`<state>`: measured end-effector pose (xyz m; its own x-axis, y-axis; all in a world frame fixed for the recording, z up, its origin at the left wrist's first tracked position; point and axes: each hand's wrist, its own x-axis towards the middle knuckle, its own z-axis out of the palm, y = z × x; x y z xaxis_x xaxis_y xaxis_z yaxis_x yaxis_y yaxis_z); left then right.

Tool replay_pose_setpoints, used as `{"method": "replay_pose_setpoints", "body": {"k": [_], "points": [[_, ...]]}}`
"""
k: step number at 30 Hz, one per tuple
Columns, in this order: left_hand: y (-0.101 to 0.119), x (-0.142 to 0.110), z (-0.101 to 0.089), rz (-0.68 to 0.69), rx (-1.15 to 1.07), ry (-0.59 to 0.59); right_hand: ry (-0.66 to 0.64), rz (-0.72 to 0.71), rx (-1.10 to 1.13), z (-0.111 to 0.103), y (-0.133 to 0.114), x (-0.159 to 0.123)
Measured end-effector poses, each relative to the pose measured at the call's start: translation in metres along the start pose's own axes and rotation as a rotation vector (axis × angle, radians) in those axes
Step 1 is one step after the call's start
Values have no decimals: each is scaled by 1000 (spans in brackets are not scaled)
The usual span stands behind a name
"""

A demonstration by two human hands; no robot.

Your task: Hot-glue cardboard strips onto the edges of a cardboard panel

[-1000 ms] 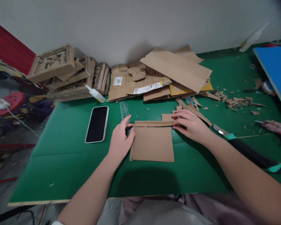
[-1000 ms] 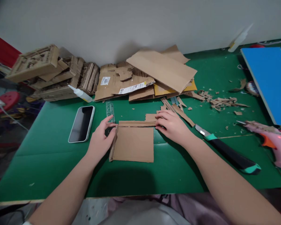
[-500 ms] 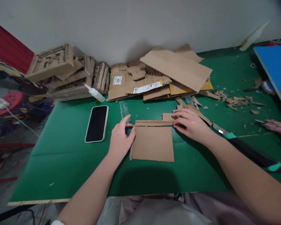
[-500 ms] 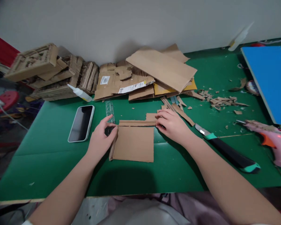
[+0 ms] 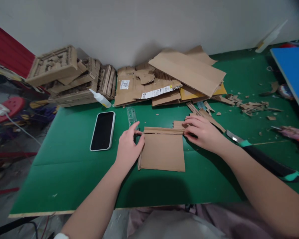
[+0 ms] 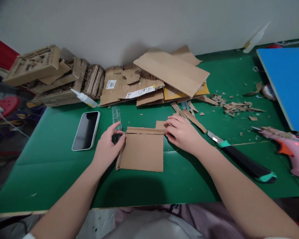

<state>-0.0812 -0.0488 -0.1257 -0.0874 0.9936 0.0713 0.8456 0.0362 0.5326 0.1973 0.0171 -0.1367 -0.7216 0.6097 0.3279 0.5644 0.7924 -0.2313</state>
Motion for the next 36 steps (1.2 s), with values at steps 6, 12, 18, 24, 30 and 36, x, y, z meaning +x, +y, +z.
{"method": "replay_pose_setpoints", "body": {"k": [6,12,18,24,30,36], "points": [[1,0,0,11,-8,-12,6,-16,34,0,1,0],[2,0,-1,2,3,-24,-23,-28,65,3,3,-3],[2,0,0,7,0,-27,-31,-25,58,3,2,-2],[1,0,0,12,-5,-24,-16,3,22,7,-3,0],[1,0,1,25,2,-20,-26,4,-41,8,-8,2],[0,0,1,30,14,-19,-25,17,-105,11,-13,5]]}}
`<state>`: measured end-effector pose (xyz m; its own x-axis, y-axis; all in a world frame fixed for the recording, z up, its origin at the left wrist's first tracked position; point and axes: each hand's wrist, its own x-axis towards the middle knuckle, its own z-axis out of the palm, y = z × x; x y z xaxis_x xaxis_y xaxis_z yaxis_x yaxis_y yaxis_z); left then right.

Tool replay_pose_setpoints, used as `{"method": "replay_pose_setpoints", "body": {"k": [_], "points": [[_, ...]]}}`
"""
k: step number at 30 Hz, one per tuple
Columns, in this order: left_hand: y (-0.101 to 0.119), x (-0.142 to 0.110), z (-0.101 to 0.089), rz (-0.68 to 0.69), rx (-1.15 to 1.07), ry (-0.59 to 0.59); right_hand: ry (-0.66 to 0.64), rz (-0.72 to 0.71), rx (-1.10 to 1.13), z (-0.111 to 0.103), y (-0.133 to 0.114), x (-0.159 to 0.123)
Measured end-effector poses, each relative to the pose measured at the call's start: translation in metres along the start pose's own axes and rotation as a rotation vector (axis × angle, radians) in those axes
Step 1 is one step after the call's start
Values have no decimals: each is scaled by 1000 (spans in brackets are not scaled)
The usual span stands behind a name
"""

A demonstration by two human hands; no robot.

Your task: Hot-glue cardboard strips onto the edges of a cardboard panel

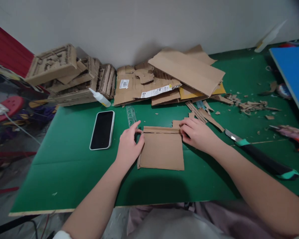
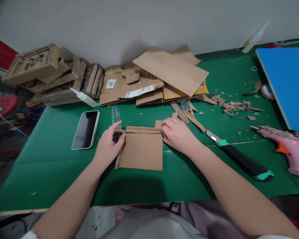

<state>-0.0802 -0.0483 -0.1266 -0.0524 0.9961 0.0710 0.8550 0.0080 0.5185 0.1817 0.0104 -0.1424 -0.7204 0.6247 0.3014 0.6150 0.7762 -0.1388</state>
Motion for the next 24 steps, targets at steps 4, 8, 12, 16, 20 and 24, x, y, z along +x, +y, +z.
{"method": "replay_pose_setpoints", "body": {"k": [4,8,12,16,20,24], "points": [[-1,0,0,1,2,-2,-14,6,-46,1,-2,1],[0,0,-1,4,1,0,17,5,-84,0,1,3],[1,0,-1,10,-6,-3,107,62,-32,-9,6,5],[-6,6,2,26,-2,27,219,83,60,-26,9,6],[-12,12,-10,57,66,105,322,81,104,-49,8,5],[24,-4,-40,309,179,439,313,83,155,-78,-2,-1]]}}
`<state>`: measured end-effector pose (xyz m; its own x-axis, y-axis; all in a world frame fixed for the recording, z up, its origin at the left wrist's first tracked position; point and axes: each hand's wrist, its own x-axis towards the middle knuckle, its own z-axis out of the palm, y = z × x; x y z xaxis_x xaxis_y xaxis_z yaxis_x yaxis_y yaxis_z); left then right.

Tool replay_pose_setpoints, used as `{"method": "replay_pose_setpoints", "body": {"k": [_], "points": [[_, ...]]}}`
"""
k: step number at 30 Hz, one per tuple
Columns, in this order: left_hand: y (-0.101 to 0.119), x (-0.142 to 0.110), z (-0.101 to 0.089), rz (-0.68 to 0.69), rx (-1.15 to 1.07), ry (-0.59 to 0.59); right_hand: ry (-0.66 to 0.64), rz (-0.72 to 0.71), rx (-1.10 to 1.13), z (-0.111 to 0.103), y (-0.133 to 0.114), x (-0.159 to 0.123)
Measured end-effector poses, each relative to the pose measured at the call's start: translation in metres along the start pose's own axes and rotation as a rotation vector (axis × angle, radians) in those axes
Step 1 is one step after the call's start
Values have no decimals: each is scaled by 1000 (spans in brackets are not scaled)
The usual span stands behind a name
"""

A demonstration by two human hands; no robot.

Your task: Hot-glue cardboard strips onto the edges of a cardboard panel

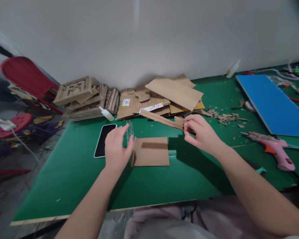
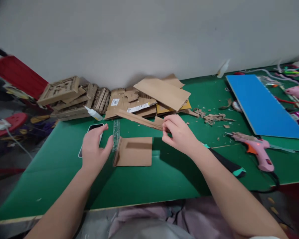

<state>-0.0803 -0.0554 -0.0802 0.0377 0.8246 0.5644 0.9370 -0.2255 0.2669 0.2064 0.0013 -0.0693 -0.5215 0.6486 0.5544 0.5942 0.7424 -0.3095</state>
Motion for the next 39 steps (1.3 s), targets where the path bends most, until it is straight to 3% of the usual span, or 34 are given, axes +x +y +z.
{"method": "replay_pose_setpoints", "body": {"k": [1,4,8,16,19,23,30,39], "points": [[16,3,-10,133,-17,69,-22,-2,7,-7,-5,0],[70,13,-27,547,-59,44,-93,-38,15,-27,-22,-3],[119,25,-20,697,-58,-61,-94,-99,-4,-52,-44,-12],[146,22,-18,654,-219,-35,-135,79,51,-86,-63,-36],[151,20,-21,629,-252,-28,-88,146,70,-91,-66,-41],[156,19,-24,573,-310,-90,11,164,37,-91,-70,-45],[163,22,-27,407,-378,-314,14,238,50,-90,-72,-48],[164,27,-16,280,-487,-320,28,259,0,-79,-68,-50]]}}
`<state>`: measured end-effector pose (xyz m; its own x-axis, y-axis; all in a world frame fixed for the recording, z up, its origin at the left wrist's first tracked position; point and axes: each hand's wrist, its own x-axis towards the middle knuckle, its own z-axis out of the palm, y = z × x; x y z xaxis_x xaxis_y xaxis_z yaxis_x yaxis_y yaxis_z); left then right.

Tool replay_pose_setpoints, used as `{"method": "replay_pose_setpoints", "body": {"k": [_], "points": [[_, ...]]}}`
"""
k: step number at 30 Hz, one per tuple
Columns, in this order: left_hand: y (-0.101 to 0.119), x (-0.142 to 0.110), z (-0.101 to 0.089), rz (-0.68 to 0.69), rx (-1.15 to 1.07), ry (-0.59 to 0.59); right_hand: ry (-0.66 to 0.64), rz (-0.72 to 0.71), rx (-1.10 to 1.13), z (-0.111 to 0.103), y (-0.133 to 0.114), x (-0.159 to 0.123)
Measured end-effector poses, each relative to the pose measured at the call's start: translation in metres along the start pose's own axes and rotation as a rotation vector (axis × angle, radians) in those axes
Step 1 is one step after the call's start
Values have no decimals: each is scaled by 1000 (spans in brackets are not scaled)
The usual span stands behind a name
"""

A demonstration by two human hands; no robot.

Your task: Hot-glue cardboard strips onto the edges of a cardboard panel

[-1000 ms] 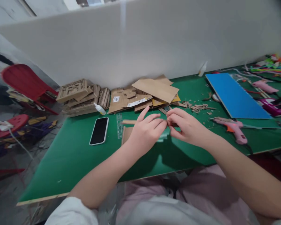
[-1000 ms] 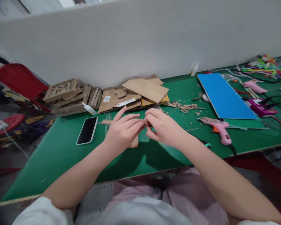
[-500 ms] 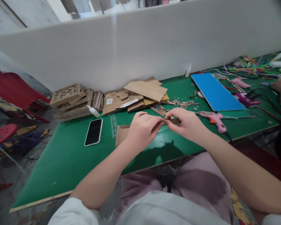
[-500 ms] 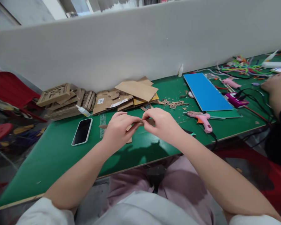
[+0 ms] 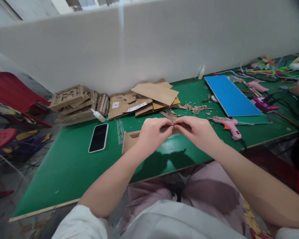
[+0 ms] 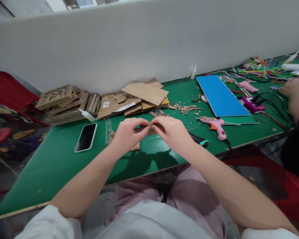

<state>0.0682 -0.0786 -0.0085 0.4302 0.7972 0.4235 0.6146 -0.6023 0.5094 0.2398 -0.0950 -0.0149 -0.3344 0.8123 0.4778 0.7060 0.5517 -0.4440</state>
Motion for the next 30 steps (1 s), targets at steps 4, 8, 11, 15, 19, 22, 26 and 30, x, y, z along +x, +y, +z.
{"method": "replay_pose_setpoints", "body": {"k": [4,8,11,15,19,22,26,30], "points": [[-1,1,0,-83,-74,-40,7,-20,-52,4,1,0],[-5,4,-1,-239,-291,-116,94,-125,-131,11,1,-1],[-11,6,1,-341,-501,-178,167,-204,-176,15,2,-3],[-20,7,7,-468,-690,-251,159,-294,-198,20,6,-4],[-24,6,10,-404,-691,-248,129,-218,-153,23,15,-4],[-26,5,10,-333,-641,-310,50,-117,-63,23,19,-4],[-30,-1,17,-182,-298,-211,43,17,86,17,23,-8],[-35,-13,38,130,69,81,173,209,127,6,53,-23]]}}
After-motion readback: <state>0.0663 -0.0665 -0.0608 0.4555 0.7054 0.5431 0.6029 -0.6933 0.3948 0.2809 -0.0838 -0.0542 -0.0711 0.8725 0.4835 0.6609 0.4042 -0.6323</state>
